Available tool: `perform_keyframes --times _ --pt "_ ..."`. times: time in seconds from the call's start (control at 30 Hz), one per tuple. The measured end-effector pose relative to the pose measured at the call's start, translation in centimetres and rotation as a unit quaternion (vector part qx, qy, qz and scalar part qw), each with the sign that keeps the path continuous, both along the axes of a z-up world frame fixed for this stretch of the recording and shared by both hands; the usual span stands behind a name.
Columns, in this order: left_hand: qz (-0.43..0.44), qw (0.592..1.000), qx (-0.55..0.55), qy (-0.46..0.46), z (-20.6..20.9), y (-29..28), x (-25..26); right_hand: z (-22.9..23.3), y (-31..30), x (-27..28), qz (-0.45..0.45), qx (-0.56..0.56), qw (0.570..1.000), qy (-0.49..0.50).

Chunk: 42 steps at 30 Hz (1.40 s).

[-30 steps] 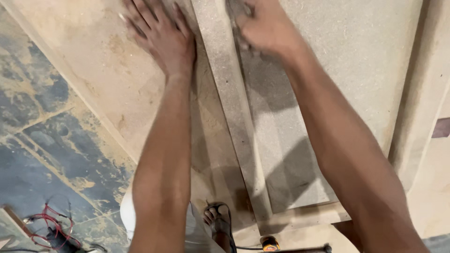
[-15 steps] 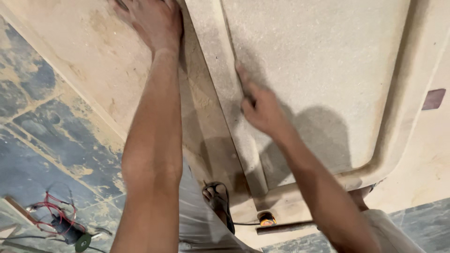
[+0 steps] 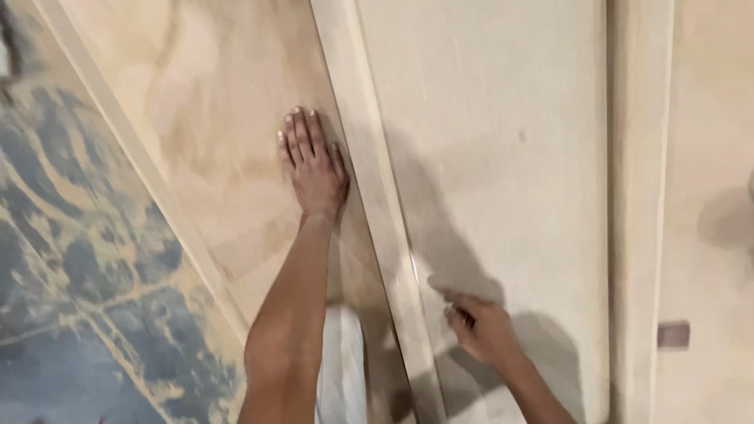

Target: The person rubs sandpaper along the edges of a wooden frame by hand and later uses an angle grinder to sand the surface of a long piece of lumber.

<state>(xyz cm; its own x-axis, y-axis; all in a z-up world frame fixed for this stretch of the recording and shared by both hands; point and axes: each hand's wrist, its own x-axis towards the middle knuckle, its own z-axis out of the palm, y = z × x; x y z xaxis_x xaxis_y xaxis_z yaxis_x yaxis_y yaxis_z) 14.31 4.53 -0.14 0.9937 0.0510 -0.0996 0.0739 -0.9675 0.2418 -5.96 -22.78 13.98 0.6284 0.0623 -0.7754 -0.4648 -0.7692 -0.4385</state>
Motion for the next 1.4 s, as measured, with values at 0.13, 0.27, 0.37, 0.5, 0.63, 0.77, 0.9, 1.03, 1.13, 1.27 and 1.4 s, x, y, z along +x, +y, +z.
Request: perform_keyframes --times 0.13,0.27,0.37,0.5,0.63,0.77,0.9,1.03,1.13,1.27,1.4 --pt "-0.015 0.999 -0.021 -0.02 -1.7 1.8 12.9 -2.3 1.8 13.8 0.011 -0.003 0.93 -0.368" --pt "-0.034 0.998 -0.006 -0.049 -2.3 2.3 23.2 -6.8 3.8 27.1 0.03 -0.046 0.899 -0.435" --pt "-0.04 0.998 -0.013 -0.038 -2.3 3.4 27.8 -7.9 4.8 35.8 0.039 -0.084 0.893 -0.441" --pt "-0.063 0.997 0.026 -0.032 -5.0 4.1 32.7 -9.1 5.1 41.6 0.04 -0.048 0.896 -0.439" --pt "-0.07 0.993 0.097 0.002 -9.0 6.1 36.4 -9.7 4.6 42.8 0.083 -0.099 0.877 -0.462" --pt "-0.016 0.969 -0.04 0.241 -9.7 7.5 38.0 -9.6 5.0 42.4 0.069 -0.098 0.882 -0.455" --pt "-0.067 0.973 0.072 0.211 -10.0 7.2 39.1 -10.3 4.9 42.4 0.073 -0.13 0.871 -0.468" --pt "-0.053 0.964 0.088 0.244 -11.6 8.4 38.6 -10.8 5.0 42.5 0.04 -0.107 0.881 -0.459" --pt "0.048 0.961 -0.127 0.239 -10.5 8.0 38.5 -10.7 5.3 42.3 0.017 -0.106 0.884 -0.455" --pt "-0.083 0.991 0.032 0.098 -5.8 6.5 40.1 -9.6 5.6 42.8 0.058 -0.159 0.889 -0.426" --pt "-0.105 0.989 0.023 0.102 -2.5 5.6 41.5 -9.2 6.3 43.5 0.06 -0.186 0.881 -0.43"
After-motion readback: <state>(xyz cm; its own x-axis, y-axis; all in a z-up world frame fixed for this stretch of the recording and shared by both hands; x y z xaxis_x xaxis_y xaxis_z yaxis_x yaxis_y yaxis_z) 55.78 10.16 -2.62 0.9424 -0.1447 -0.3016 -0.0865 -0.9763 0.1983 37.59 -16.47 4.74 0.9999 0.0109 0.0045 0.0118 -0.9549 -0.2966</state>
